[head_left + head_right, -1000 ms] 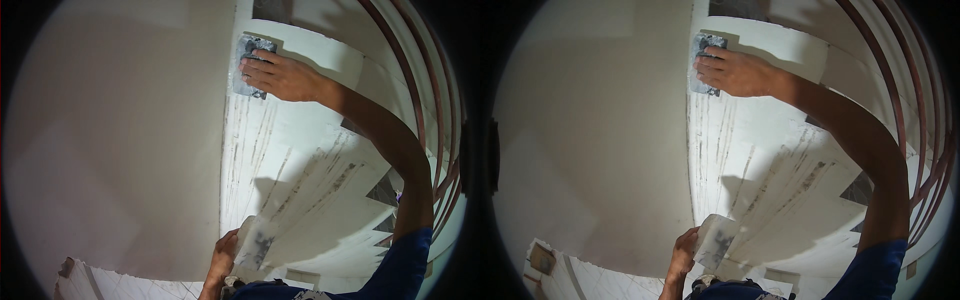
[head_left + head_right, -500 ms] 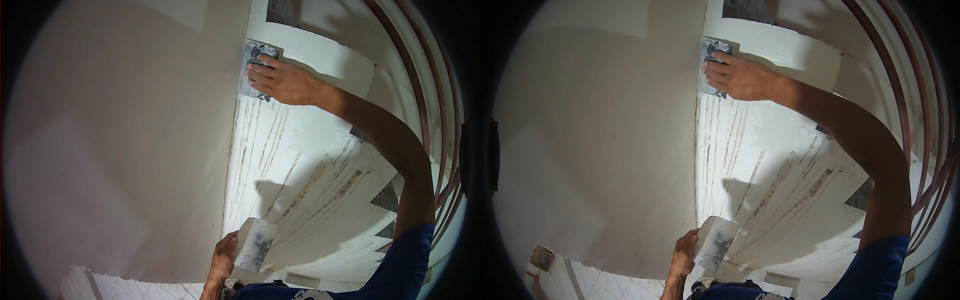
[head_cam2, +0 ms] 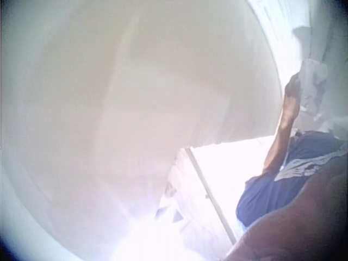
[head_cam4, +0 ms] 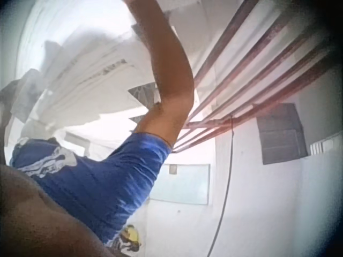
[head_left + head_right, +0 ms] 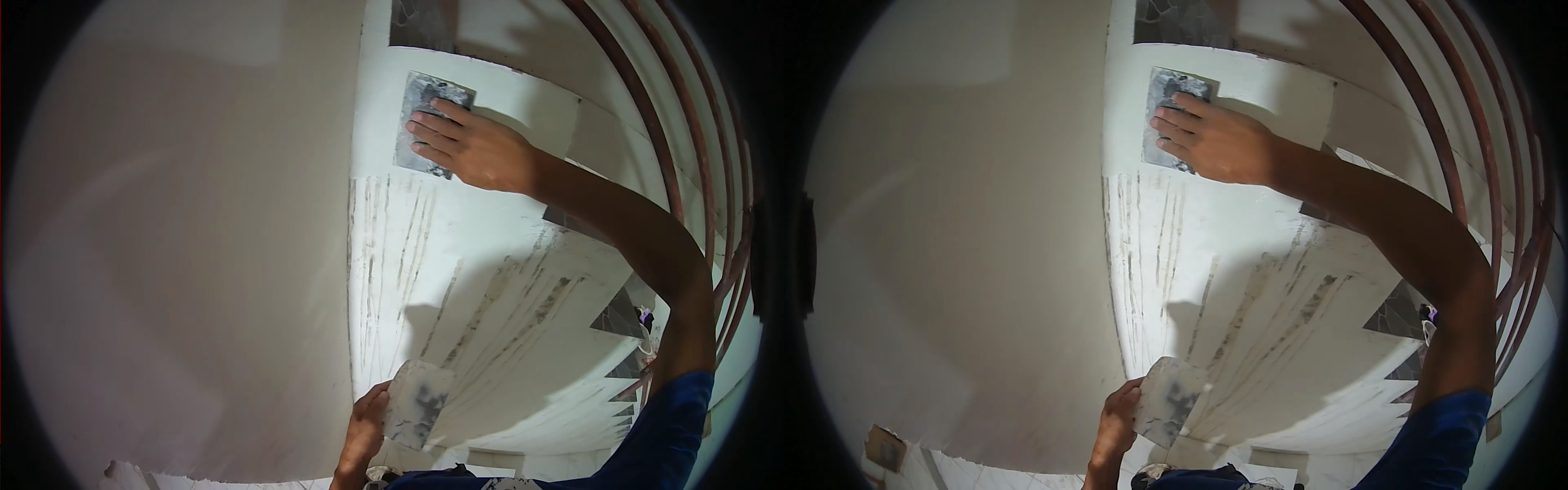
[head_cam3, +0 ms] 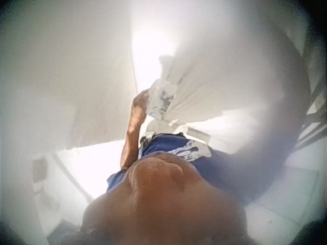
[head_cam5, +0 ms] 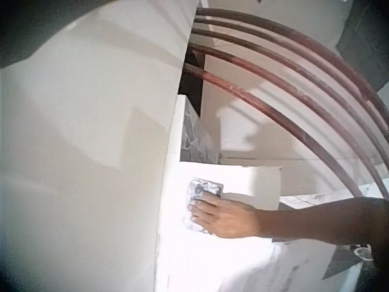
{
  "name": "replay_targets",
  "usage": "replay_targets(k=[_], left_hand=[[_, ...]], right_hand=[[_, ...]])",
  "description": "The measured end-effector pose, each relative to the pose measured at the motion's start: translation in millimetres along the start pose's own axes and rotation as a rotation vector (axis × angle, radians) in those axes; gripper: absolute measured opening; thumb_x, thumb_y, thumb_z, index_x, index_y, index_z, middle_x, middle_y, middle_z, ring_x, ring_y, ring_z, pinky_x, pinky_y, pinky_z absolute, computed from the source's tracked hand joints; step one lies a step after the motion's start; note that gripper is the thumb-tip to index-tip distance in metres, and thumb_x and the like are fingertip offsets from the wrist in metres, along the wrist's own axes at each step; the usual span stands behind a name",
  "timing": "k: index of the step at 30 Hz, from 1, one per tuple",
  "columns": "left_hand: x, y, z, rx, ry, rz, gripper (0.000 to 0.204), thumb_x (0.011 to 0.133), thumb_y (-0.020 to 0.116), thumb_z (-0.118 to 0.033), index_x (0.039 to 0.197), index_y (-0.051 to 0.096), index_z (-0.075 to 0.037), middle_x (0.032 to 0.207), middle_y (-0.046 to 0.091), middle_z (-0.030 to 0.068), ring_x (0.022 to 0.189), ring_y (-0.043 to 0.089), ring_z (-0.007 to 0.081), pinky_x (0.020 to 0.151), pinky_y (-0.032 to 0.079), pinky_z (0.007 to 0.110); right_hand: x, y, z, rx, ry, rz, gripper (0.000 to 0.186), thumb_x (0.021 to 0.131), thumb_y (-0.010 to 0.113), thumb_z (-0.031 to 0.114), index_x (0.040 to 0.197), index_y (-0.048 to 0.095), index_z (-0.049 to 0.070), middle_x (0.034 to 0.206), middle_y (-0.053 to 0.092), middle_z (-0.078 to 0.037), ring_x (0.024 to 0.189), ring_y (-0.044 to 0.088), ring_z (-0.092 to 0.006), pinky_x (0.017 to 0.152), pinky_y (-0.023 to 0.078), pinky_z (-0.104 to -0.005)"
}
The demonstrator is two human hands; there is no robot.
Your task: Applying and smoothing plaster or joint compound onto a wall surface using a putty knife and hawk.
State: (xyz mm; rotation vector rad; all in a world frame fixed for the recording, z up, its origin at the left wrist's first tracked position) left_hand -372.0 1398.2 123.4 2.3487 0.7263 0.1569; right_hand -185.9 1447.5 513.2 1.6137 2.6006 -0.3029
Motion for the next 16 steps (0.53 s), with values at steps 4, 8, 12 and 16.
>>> replay_targets(k=[4, 8, 12, 16], left_hand=[[8, 18, 4, -0.106, -0.067, 0.141, 0.039, 0.101, 0.043, -0.017, 0.13, 0.056, 0.005, 0.11, 0.066, 0.0091, 0.095, 0.062, 0.013, 0.087, 0.049, 0.026], [19, 27, 13, -0.022, -0.064, 0.184, 0.04, 0.101, 0.043, -0.017, 0.132, 0.055, 0.006, 0.111, 0.066, 0.0099, 0.096, 0.062, 0.013, 0.088, 0.048, 0.026], [22, 40, 16, 0.009, -0.114, 0.21, 0.041, 0.102, 0.043, -0.017, 0.133, 0.053, 0.007, 0.113, 0.065, 0.0111, 0.098, 0.062, 0.013, 0.088, 0.049, 0.026], [20, 47, 14, 0.011, -0.137, 0.205, 0.041, 0.101, 0.043, -0.017, 0.133, 0.053, 0.006, 0.112, 0.065, 0.0131, 0.096, 0.065, 0.0151, 0.084, 0.053, 0.027]], right_hand=[[-58, -10, -1, -0.037, 0.019, -0.052, 0.048, 0.088, 0.06, 0.018, 0.134, 0.058, 0.004, 0.146, 0.051, -0.013, 0.138, 0.044, -0.0259, 0.12, 0.025, -0.0461], [-107, -34, 4, -0.033, 0.087, 0.059, 0.049, 0.086, 0.062, 0.016, 0.134, 0.058, 0.007, 0.148, 0.048, -0.011, 0.138, 0.044, -0.025, 0.122, 0.025, -0.0456], [-178, -38, 9, -0.037, 0.184, 0.178, 0.047, 0.088, 0.061, 0.016, 0.134, 0.058, 0.01, 0.151, 0.046, -0.009, 0.143, 0.038, -0.0224, 0.125, 0.018, -0.0458], [-215, -64, 17, -0.005, 0.298, 0.275, 0.046, 0.093, 0.058, 0.022, 0.139, 0.054, 0.013, 0.155, 0.04, -0.008, 0.146, 0.033, -0.0217, 0.125, 0.015, -0.0468]])
Point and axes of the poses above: each hand's wrist, its own x-axis towards the middle knuckle, its own y-axis out of the palm, z = x × y, the point moved 2 cm from there along x, towards the middle knuckle
